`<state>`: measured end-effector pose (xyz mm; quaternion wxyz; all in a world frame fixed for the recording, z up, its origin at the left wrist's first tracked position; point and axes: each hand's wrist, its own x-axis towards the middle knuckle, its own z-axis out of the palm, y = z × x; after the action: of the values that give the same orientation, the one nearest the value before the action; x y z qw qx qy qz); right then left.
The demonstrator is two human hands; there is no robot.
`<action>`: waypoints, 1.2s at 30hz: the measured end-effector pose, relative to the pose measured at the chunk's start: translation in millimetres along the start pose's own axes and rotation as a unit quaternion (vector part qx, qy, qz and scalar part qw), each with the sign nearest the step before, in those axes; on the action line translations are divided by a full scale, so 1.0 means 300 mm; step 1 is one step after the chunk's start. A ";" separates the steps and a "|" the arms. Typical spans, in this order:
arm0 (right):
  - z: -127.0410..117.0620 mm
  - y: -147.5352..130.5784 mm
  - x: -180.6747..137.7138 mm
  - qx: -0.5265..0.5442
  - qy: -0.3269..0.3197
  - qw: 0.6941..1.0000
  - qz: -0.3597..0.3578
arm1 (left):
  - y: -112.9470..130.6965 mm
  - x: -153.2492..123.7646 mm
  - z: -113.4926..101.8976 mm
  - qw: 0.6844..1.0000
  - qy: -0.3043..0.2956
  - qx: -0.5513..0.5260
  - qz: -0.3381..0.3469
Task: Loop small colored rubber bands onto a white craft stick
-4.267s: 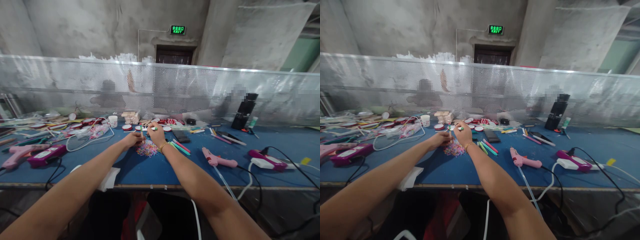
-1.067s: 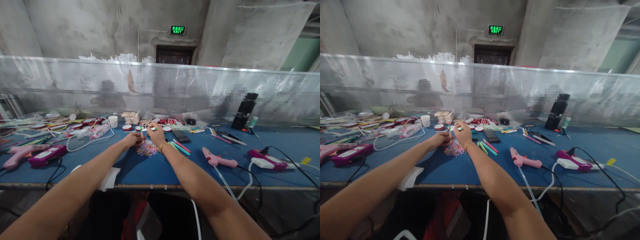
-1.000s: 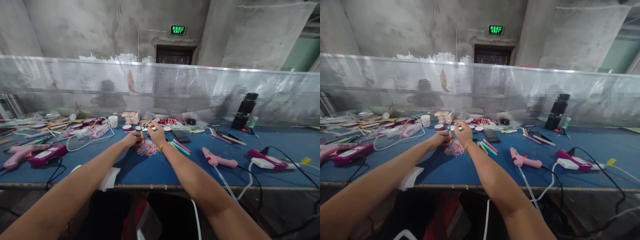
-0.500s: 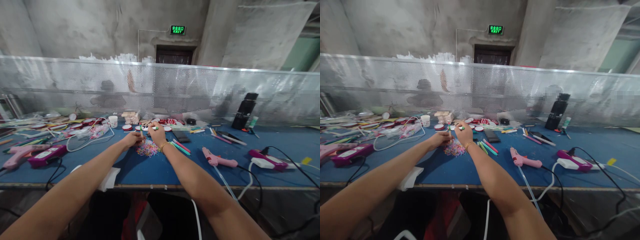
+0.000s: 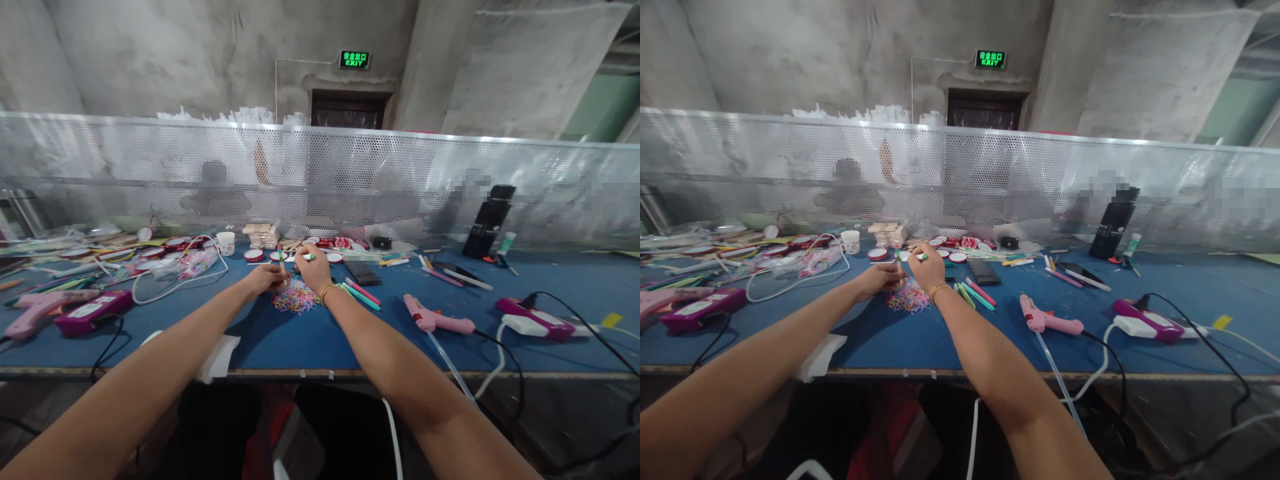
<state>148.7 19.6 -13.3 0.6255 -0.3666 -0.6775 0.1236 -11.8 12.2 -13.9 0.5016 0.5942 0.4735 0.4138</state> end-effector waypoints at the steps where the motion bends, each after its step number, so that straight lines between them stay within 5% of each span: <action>1: 0.000 -0.002 -0.001 0.001 0.001 1.000 0.000 | 0.001 -0.001 0.001 1.000 0.001 0.001 0.001; 36: -0.003 0.005 0.002 0.000 -0.003 1.000 0.002 | 0.000 -0.002 0.000 1.000 0.000 0.001 0.004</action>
<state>150.0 20.7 -13.7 0.6231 -0.3676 -0.6789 0.1254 -11.8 11.7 -14.0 0.4999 0.5964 0.4713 0.4152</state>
